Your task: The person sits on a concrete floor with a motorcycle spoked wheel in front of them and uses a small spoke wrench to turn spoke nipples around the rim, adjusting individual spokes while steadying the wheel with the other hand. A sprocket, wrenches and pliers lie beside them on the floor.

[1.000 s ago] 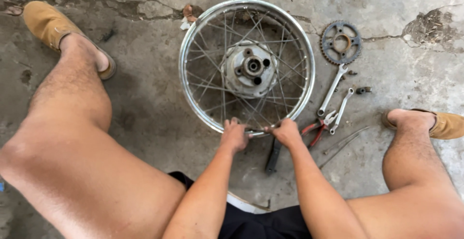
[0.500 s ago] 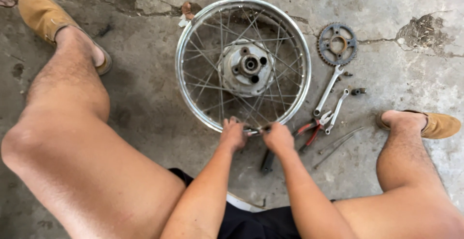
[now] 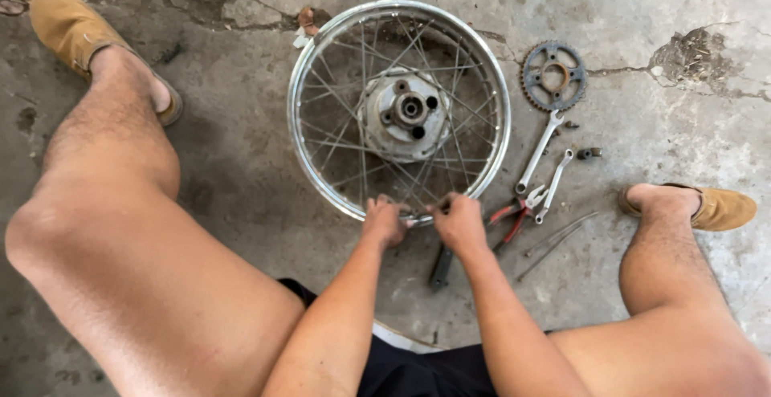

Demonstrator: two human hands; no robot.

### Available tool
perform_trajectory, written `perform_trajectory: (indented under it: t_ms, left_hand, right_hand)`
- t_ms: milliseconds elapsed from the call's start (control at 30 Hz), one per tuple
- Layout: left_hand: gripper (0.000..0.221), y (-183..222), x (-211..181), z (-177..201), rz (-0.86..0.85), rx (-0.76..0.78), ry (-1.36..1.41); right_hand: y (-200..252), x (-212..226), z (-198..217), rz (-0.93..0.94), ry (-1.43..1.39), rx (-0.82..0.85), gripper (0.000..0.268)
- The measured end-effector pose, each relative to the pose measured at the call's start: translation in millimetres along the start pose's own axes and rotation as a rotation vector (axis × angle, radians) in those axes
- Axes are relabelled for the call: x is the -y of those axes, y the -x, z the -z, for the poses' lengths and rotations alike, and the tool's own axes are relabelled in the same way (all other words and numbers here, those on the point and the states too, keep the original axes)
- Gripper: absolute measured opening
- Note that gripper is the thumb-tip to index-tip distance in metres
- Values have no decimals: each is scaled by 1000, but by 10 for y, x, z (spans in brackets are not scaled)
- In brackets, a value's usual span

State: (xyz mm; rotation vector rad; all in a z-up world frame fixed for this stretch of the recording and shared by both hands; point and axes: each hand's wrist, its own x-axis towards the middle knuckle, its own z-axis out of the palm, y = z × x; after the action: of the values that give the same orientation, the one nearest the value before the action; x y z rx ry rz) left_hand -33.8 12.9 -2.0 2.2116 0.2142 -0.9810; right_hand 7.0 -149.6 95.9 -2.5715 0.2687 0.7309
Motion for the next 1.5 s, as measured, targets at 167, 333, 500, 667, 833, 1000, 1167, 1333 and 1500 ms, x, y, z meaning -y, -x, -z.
perform_trajectory:
  t_ms: [167,333,500,667,833,1000,1167,1333,1500]
  left_hand:
    - [36,67,-69,99,17,24,13]
    - [37,-6,-51,56,9,22,-13]
    - [37,-8,-13,45,-2,28,-7]
    - [37,46,-70,94,22,50,-1]
    - [36,-26,-37,42,55,53,8]
    - [41,93,-144,182,49,57,-19]
    - [46,69,-153,212,56,89,-23]
    - [41,187,-273,277,143,108,125]
    - [43,274,-383,430,111,105,30]
  right_hand:
    - [131,51,-332,150,108,-26,21]
    - [252,49,-405,275,288,-105,21]
    - [107,-258,-529,228,230,18,26]
    - [176,-108,-436,191,195,27,25]
    - [134,-55,-510,142,204,-14,21]
    - [121,-106,-685,262,354,-45,23]
    - [381,9,-711,265,246,-105,30]
    - [85,-736,-580,56,-183,-216,30]
    - [-256,-1172,-643,-340,-791,-359,31]
